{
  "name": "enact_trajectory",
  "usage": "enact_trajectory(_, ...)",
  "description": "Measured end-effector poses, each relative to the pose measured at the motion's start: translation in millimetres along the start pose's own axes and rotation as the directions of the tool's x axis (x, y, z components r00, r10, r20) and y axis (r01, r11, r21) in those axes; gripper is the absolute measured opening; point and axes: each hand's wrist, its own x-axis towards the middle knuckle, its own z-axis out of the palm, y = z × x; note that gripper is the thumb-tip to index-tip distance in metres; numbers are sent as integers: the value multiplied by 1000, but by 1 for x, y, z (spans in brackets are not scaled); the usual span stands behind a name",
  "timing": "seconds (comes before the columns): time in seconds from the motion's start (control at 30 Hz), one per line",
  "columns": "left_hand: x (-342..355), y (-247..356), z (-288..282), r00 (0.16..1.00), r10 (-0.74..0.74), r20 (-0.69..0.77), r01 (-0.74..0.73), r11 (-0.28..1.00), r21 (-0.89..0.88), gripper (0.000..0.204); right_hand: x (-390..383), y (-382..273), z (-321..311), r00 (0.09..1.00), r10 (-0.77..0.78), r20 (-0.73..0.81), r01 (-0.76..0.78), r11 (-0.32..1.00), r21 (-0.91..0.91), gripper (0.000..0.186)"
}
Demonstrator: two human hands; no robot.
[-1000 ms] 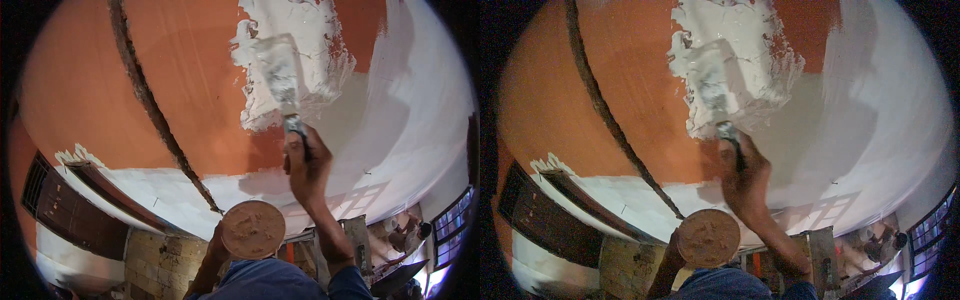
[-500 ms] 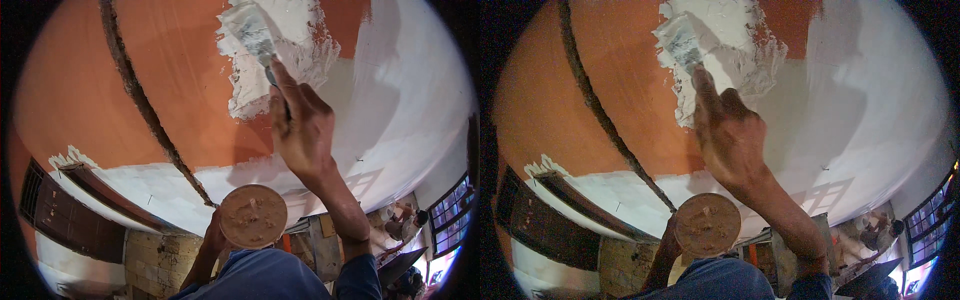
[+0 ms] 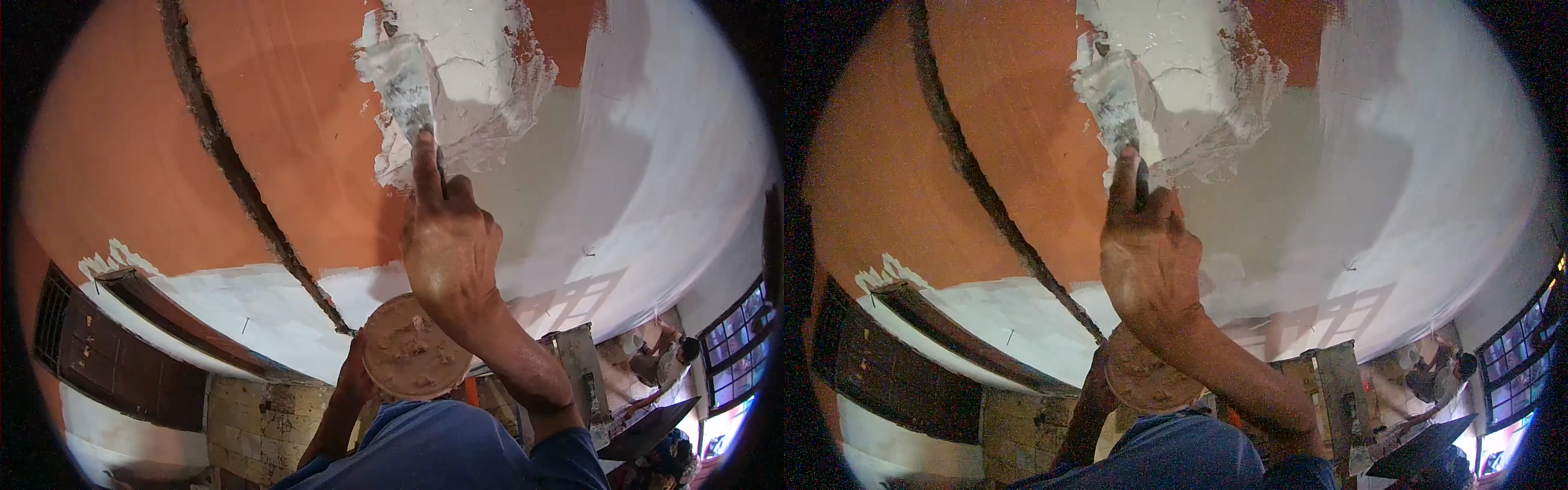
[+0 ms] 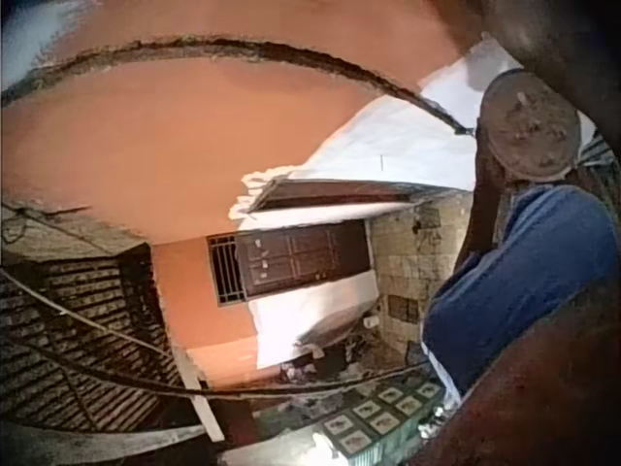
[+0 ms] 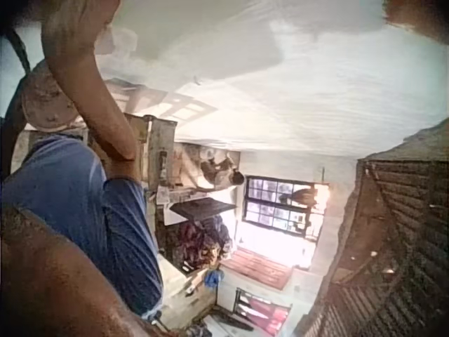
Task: The person scoops plaster from a container lid using putty knives and spreads the plaster onto the wall.
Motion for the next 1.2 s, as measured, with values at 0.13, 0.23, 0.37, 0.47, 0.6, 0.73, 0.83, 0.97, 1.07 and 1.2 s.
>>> enact_trajectory(0.13,-2,3,-37,990,144,4,-132,894,427,55,-12,-1,5,998,30,-62,-27,999,45,62)
enact_trajectory(0.23,5,-3,-67,965,261,10,-206,736,645,61,-22,2,13,994,31,-107,-28,999,25,60)
enact_trajectory(0.37,7,-8,-66,941,333,56,-281,681,677,64,-33,5,13,996,56,-62,-52,997,65,57)
enact_trajectory(0.47,2,-4,-36,927,353,128,-332,612,717,65,-45,9,20,997,50,-51,-50,999,14,54)
enact_trajectory(0.6,-1,0,19,992,96,-84,-69,957,283,61,-66,12,16,998,62,-21,-61,998,31,49)
enact_trajectory(0.73,-5,1,28,991,69,-111,-25,933,358,61,-67,15,-8,997,78,20,-79,992,94,43)
enact_trajectory(0.83,-8,-1,27,994,61,-90,-28,945,326,59,-43,17,-16,996,67,-54,-59,988,140,41)
enact_trajectory(0.97,-4,-5,4,995,88,-35,-80,979,188,56,-14,18,-19,983,33,-181,-6,989,149,48)
enact_trajectory(1.07,-4,-11,-40,966,256,25,-224,789,573,54,-6,17,-6,977,-51,-205,61,997,42,51)
enact_trajectory(1.2,7,-13,-70,968,249,22,-219,801,557,56,-27,19,13,984,4,-179,3,999,36,54)
